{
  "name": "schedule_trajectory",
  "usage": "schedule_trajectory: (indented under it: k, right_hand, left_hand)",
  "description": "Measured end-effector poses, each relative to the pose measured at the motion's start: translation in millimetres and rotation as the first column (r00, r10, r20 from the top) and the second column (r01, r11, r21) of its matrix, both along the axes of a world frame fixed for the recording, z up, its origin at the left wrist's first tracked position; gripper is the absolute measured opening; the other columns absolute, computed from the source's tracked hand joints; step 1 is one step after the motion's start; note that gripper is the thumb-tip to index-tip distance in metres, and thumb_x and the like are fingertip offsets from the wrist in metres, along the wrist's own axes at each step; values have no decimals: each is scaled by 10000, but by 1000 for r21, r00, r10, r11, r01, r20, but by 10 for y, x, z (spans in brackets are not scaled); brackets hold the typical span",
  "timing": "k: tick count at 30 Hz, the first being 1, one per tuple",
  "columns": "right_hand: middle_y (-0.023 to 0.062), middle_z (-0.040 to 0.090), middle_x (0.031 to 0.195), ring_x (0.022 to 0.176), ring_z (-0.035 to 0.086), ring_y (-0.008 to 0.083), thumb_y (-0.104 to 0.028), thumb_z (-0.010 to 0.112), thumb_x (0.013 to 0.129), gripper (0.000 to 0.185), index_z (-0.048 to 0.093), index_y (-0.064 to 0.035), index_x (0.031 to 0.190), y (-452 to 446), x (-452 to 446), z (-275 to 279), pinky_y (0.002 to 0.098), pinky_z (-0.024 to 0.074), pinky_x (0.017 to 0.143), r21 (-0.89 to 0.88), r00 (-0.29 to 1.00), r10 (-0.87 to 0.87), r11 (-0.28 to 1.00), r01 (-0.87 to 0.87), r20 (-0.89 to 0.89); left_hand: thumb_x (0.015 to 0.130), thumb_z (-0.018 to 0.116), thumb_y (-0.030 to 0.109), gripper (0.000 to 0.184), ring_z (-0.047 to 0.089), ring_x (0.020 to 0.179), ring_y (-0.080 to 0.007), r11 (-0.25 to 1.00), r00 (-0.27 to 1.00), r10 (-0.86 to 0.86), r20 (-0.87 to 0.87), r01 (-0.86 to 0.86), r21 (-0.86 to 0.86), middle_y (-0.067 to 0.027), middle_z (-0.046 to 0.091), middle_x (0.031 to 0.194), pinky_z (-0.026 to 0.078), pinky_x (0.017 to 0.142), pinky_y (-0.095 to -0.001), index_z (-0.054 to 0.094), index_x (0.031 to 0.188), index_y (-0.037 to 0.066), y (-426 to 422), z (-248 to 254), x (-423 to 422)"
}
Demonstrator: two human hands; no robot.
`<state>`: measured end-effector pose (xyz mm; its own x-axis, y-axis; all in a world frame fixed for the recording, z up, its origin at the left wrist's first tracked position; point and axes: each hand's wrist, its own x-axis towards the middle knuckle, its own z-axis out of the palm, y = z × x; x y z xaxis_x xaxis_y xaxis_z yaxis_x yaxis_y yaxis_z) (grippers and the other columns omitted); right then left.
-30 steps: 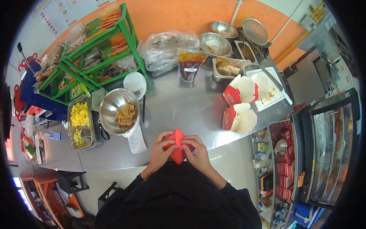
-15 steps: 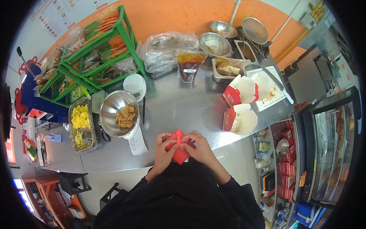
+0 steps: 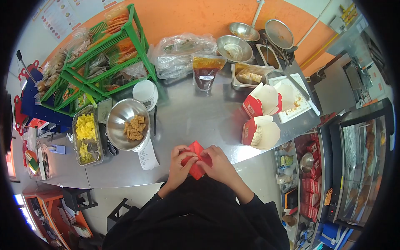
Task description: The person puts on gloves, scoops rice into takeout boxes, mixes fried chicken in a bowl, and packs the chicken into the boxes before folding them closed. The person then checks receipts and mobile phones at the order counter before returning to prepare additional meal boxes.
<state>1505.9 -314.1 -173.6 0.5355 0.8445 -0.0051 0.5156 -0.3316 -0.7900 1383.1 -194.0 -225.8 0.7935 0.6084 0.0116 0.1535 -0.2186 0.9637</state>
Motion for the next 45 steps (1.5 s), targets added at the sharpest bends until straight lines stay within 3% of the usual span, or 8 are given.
schedule_trajectory:
  k: [2, 5, 11, 23, 26, 37, 40, 45]
  right_hand:
    - [133, 614, 907, 797, 612, 254, -122, 653, 874, 171, 621, 14, 972, -13, 54, -64, 345, 486, 737, 13, 999, 44, 999, -45, 26]
    - [135, 616, 881, 799, 614, 248, -112, 627, 892, 152, 622, 24, 960, 33, -28, -84, 340, 480, 725, 15, 973, -163, 986, 168, -160]
    - [127, 649, 848, 794, 610, 242, -85, 630, 884, 105, 651, 10, 925, -16, -34, -249, 329, 479, 728, 137, 962, -180, 968, 210, -205]
    - [104, 655, 911, 881, 626, 159, -15, 623, 884, 91, 667, 32, 949, -31, -88, -269, 264, 482, 802, 156, 940, -215, 953, 261, -263]
    - [115, 653, 885, 830, 625, 185, -62, 652, 872, 104, 682, 12, 939, -5, -146, -271, 284, 478, 764, 187, 929, -246, 934, 303, -277]
    - [113, 613, 910, 848, 638, 195, -15, 657, 839, 87, 674, 18, 918, 0, -58, -212, 288, 521, 748, 119, 972, -144, 979, 167, -186]
    - [113, 601, 942, 872, 642, 201, 9, 664, 821, 100, 670, 18, 921, -9, -47, -217, 293, 552, 752, 100, 964, -117, 984, 144, -241]
    - [126, 584, 1006, 917, 641, 234, -29, 691, 807, 164, 647, 14, 960, -38, -60, -136, 309, 566, 768, 119, 979, -59, 989, 84, -196]
  left_hand:
    - [830, 703, 165, 110, 427, 1132, -256, 1000, 1000, -11, -4, 11, 20, -69, 490, 1140, 354, 990, -375, 710, 904, 84, 3, 10, 28]
    - [823, 708, 169, 111, 429, 1114, -264, 999, 1000, 8, -18, -8, 33, -68, 498, 1132, 358, 982, -379, 712, 899, 88, -27, 12, 48]
    - [828, 710, 173, 106, 429, 1123, -263, 996, 996, 89, -19, -89, 27, -72, 479, 1136, 340, 1000, -378, 714, 888, 85, -111, 63, 86]
    - [818, 705, 142, 89, 434, 1097, -261, 988, 988, 151, -9, -151, 30, -80, 474, 1107, 348, 980, -378, 706, 877, 76, -153, 15, 148]
    - [820, 702, 139, 91, 432, 1102, -265, 987, 987, 160, -1, -160, 28, -88, 463, 1106, 346, 983, -379, 696, 880, 70, -172, -15, 121]
    - [812, 686, 66, 103, 472, 1022, -283, 959, 969, 202, 146, -226, 174, -118, 475, 1084, 387, 897, -373, 646, 904, 42, -216, -223, 62]
    - [832, 656, 41, 88, 493, 996, -294, 964, 951, 247, 185, -260, 49, -134, 478, 1055, 403, 878, -373, 632, 917, 31, -166, -233, 114]
    - [882, 595, 51, 63, 514, 967, -291, 923, 923, 336, 190, -362, 129, -146, 484, 1031, 422, 850, -367, 619, 921, 7, -213, -220, 179]
